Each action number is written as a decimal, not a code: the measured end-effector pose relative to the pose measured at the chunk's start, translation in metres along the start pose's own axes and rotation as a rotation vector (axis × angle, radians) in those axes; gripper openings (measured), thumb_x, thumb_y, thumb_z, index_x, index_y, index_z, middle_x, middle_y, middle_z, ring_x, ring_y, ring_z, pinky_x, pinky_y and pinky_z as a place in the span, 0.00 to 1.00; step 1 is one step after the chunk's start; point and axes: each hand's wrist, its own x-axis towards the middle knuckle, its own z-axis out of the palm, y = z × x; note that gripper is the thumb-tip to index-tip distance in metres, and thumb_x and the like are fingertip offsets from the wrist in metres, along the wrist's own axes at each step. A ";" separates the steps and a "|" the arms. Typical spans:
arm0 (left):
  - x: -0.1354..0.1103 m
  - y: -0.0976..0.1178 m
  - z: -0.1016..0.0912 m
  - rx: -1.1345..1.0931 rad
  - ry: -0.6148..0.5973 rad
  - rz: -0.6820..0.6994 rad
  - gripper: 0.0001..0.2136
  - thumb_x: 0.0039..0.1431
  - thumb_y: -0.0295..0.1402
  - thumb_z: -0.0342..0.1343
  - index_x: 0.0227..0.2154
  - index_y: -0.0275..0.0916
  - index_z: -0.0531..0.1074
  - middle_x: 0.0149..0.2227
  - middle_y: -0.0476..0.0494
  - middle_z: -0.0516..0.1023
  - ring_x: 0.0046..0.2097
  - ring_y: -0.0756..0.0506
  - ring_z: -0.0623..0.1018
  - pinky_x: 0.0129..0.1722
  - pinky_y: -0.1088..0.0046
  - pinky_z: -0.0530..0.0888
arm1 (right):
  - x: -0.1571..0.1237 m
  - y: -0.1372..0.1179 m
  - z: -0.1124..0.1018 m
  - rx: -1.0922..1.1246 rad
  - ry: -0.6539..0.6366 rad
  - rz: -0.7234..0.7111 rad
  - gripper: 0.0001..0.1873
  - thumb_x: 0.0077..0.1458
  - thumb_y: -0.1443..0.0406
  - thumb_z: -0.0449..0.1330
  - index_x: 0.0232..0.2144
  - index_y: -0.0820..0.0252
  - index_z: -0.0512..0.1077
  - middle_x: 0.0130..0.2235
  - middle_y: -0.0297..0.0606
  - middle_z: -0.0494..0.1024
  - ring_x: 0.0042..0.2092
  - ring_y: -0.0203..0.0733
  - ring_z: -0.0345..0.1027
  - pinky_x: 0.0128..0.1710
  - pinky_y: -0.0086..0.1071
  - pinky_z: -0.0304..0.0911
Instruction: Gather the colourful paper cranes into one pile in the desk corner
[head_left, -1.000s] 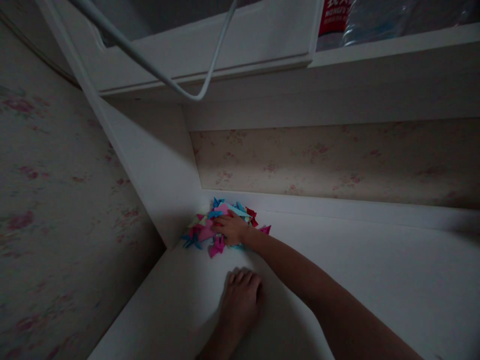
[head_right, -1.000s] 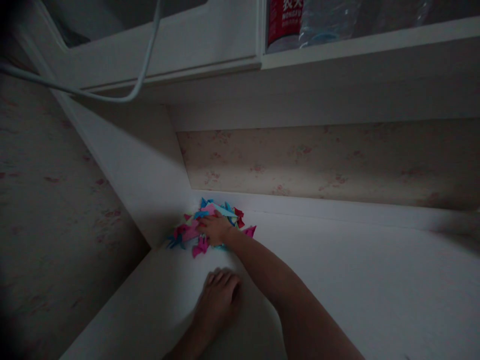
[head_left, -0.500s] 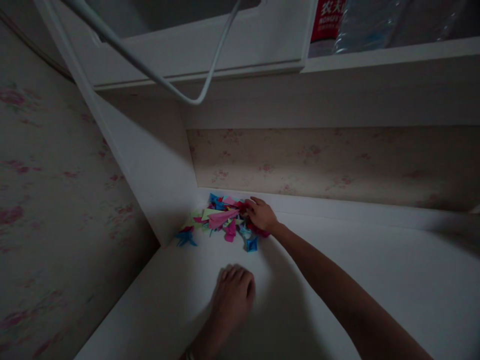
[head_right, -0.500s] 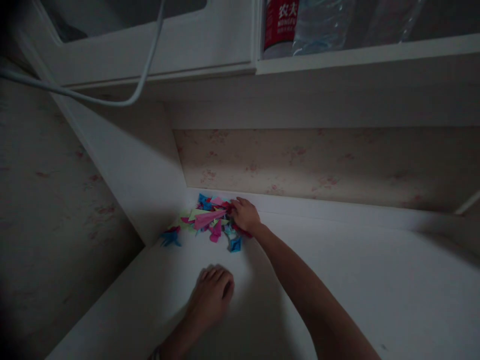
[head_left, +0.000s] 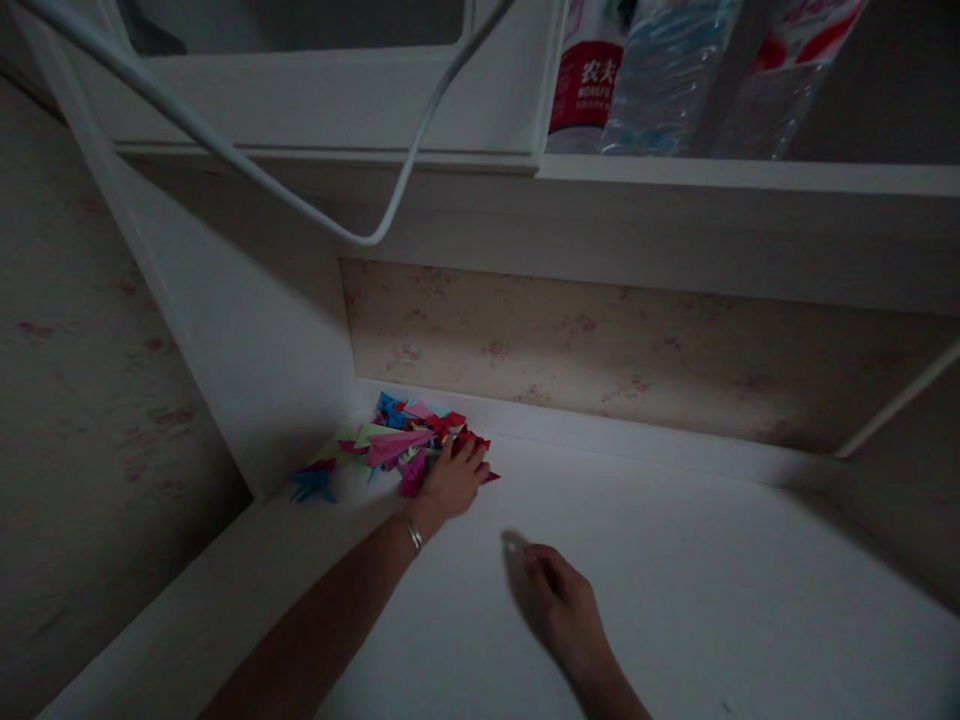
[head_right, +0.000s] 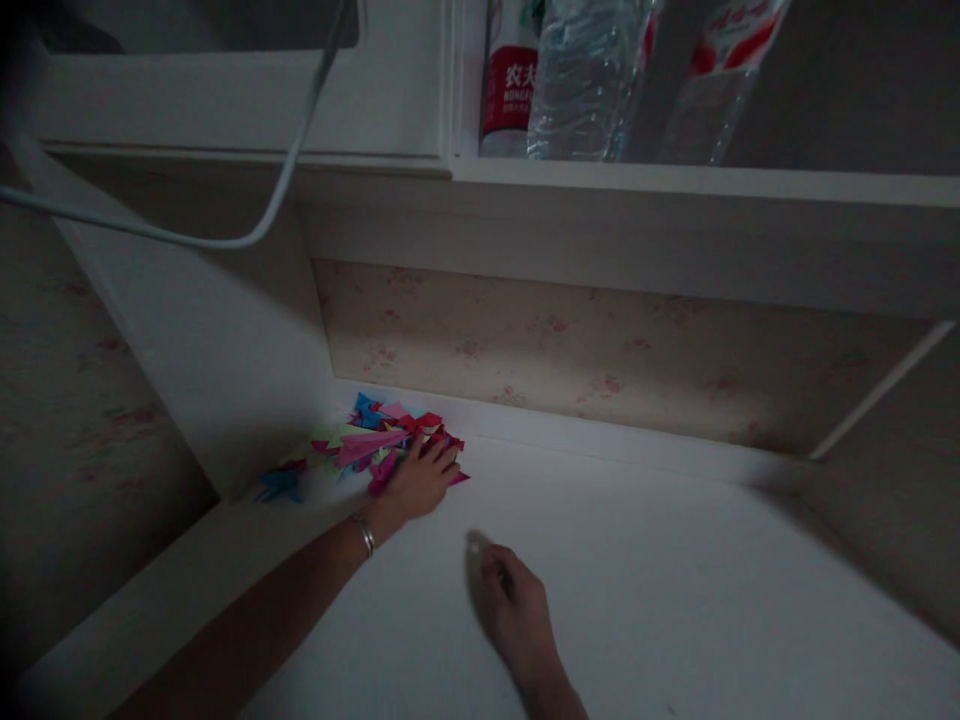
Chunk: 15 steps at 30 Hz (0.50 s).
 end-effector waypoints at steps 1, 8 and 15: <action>0.008 -0.015 0.001 0.011 0.007 -0.043 0.21 0.55 0.27 0.52 0.51 0.49 0.68 0.59 0.45 0.66 0.60 0.38 0.60 0.59 0.51 0.50 | 0.002 -0.001 0.000 -0.006 -0.011 0.005 0.18 0.56 0.53 0.53 0.33 0.60 0.75 0.31 0.39 0.77 0.32 0.44 0.68 0.32 0.31 0.61; 0.006 -0.123 -0.003 0.059 0.069 -0.368 0.19 0.59 0.32 0.47 0.53 0.39 0.65 0.60 0.34 0.61 0.57 0.33 0.63 0.51 0.52 0.62 | 0.014 -0.004 -0.001 0.008 -0.001 0.052 0.20 0.56 0.52 0.52 0.32 0.59 0.75 0.28 0.37 0.77 0.31 0.43 0.69 0.30 0.29 0.61; -0.031 -0.166 -0.005 0.097 0.008 -0.487 0.13 0.62 0.31 0.47 0.46 0.31 0.69 0.45 0.31 0.72 0.48 0.36 0.72 0.44 0.54 0.69 | 0.015 0.001 0.001 0.015 0.031 0.040 0.19 0.55 0.52 0.54 0.31 0.60 0.76 0.27 0.37 0.77 0.29 0.42 0.69 0.30 0.29 0.61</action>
